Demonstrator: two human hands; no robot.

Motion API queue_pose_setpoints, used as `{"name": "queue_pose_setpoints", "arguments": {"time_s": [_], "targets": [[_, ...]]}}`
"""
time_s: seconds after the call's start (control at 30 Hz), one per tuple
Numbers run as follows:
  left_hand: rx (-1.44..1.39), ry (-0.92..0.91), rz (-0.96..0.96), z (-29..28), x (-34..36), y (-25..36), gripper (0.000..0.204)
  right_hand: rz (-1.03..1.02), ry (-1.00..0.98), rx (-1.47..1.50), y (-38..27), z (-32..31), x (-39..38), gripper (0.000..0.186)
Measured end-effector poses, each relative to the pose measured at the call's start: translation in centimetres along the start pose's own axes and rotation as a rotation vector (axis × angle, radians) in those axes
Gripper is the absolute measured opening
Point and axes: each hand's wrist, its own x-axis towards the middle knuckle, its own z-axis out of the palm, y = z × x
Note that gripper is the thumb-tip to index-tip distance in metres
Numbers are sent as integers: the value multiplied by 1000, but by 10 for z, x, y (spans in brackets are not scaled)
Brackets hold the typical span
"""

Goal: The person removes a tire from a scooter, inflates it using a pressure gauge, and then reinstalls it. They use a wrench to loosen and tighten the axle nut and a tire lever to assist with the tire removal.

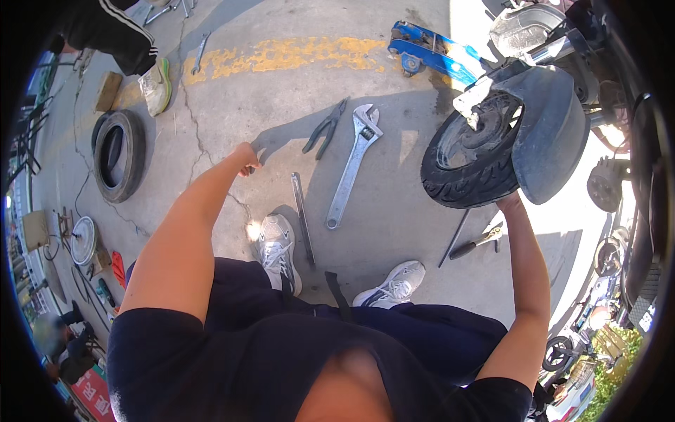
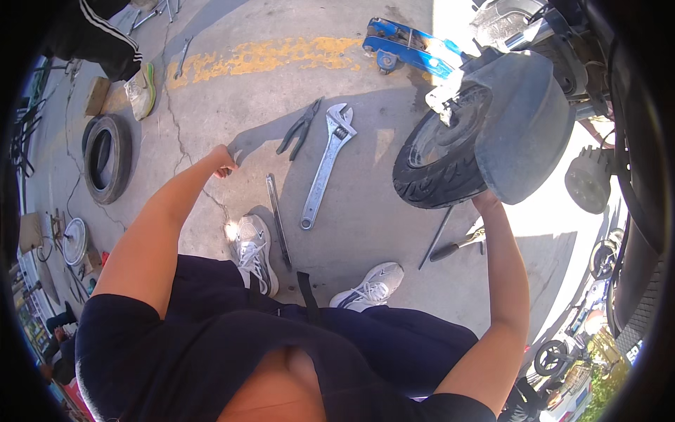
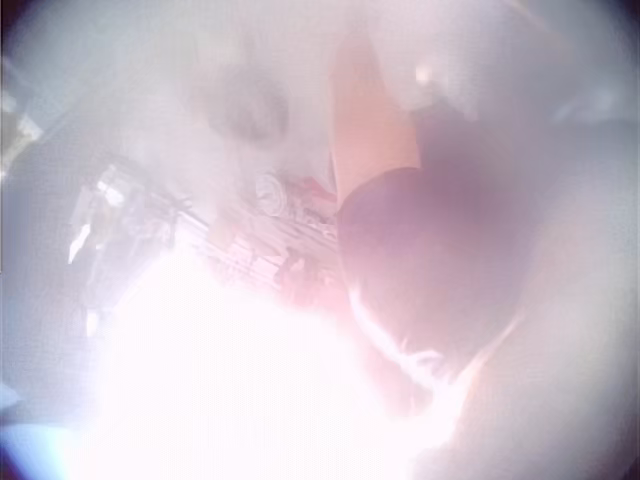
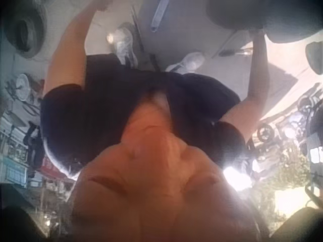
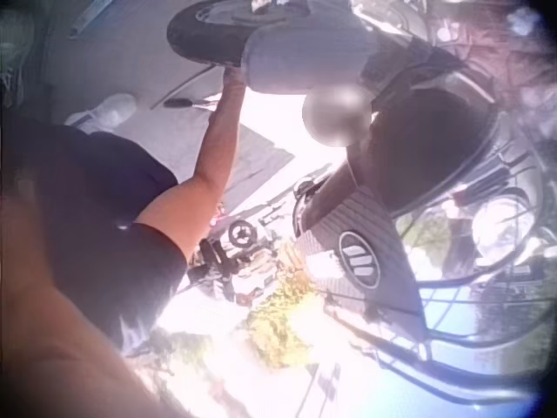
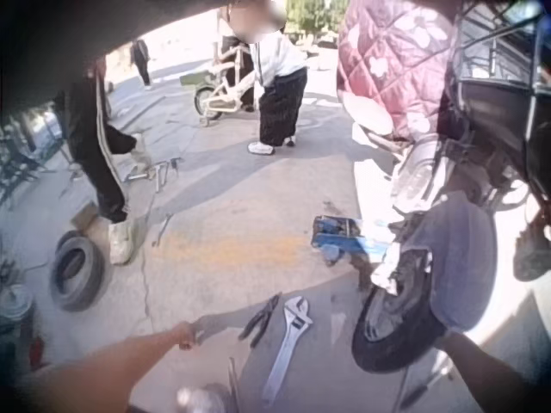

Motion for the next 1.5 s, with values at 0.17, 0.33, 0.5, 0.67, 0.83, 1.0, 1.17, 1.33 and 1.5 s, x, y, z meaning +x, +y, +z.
{"name": "queue_pose_setpoints", "arguments": {"time_s": [0.17,0.33,0.5,0.67,0.83,1.0,1.17,1.33,1.5], "targets": [[21,168,-4,9,15,9,18,4,-17,-81,-3,15,-5,52],[83,288,3,-1,-4,30,9,9,89,-33,-13,49,-13,52],[55,415,10,5,1,24,19,-68,32,-123,-13,57,-8,48],[-22,319,64,10,-28,46,25,-56,48,-210,-13,55,-15,49],[42,311,104,5,1,28,16,7,38,-306,-12,68,-25,50],[153,215,62,9,-4,32,19,179,25,-526,-22,51,-57,58],[165,107,-15,-11,5,24,15,351,188,-785,5,-11,-109,61],[431,-9,97,10,0,63,33,339,428,-761,65,-93,-160,44],[412,138,43,-11,-4,125,43,296,602,-769,131,-124,-154,31]]}}
